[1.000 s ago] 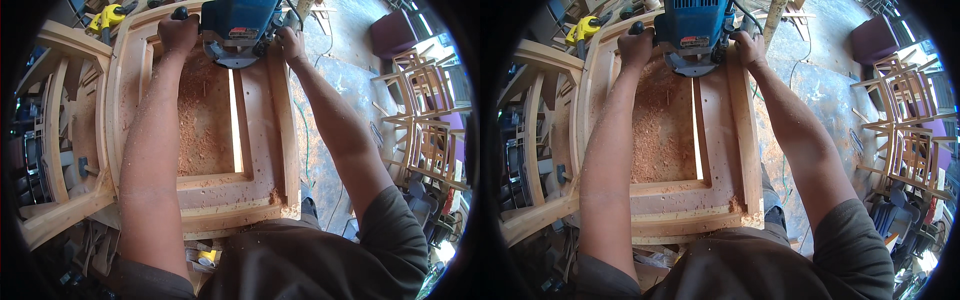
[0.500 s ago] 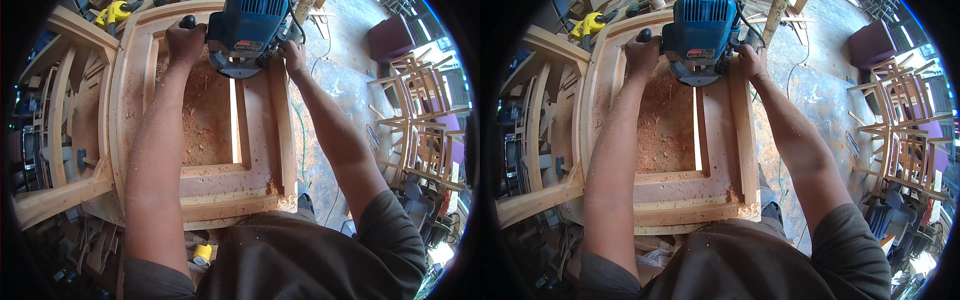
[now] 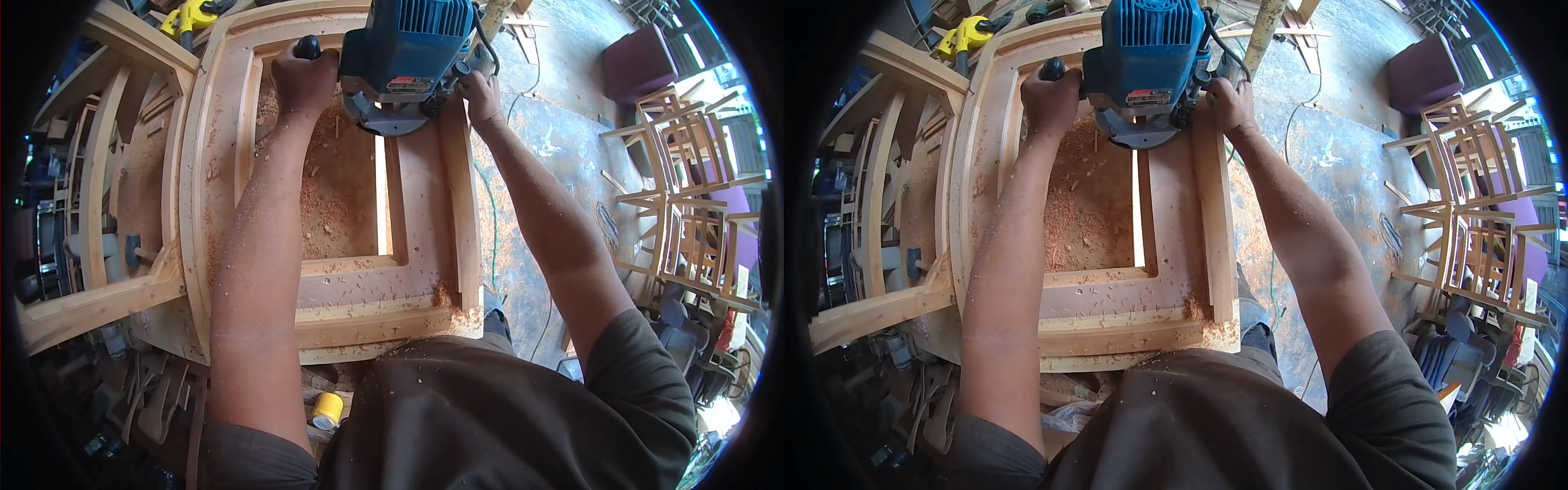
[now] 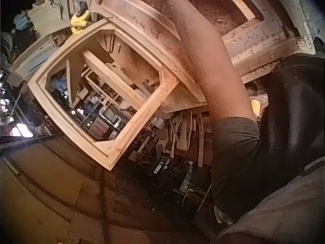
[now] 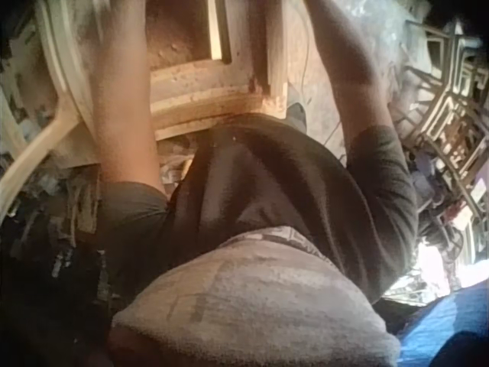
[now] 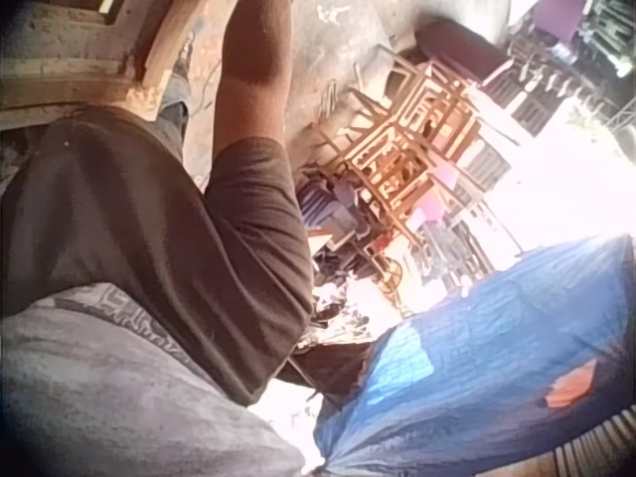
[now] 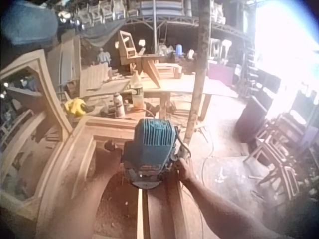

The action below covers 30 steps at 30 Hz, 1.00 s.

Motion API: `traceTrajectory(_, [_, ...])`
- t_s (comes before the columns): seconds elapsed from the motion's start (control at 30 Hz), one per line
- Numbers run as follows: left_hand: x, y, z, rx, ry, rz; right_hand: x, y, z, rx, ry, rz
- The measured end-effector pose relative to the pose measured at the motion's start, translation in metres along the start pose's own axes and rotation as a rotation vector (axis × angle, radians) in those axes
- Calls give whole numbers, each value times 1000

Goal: Routing the inner edges of a wooden furniture frame using a plunge router.

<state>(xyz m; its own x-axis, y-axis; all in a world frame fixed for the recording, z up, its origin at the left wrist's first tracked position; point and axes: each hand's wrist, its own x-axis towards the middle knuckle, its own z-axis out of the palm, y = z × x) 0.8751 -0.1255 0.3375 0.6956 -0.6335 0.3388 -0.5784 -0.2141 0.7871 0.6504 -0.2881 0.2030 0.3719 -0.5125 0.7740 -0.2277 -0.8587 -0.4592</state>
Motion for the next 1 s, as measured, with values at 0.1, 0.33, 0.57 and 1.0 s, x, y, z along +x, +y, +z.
traceTrajectory(0.1, [-10, 3, -1, -44, 77, 14, -5, -3, -2, -4, 16, -14])
traceTrajectory(0.33, [-28, 5, -10, -50, 106, 18, -19, -14, -11, 25, -1, -25])
traceTrajectory(0.57, [-54, 11, -25, -72, 77, 23, -51, -20, -16, 216, -31, 186])
traceTrajectory(1.0, [-136, 26, -66, -123, 52, 63, -112, -81, -80, 456, -132, 491])
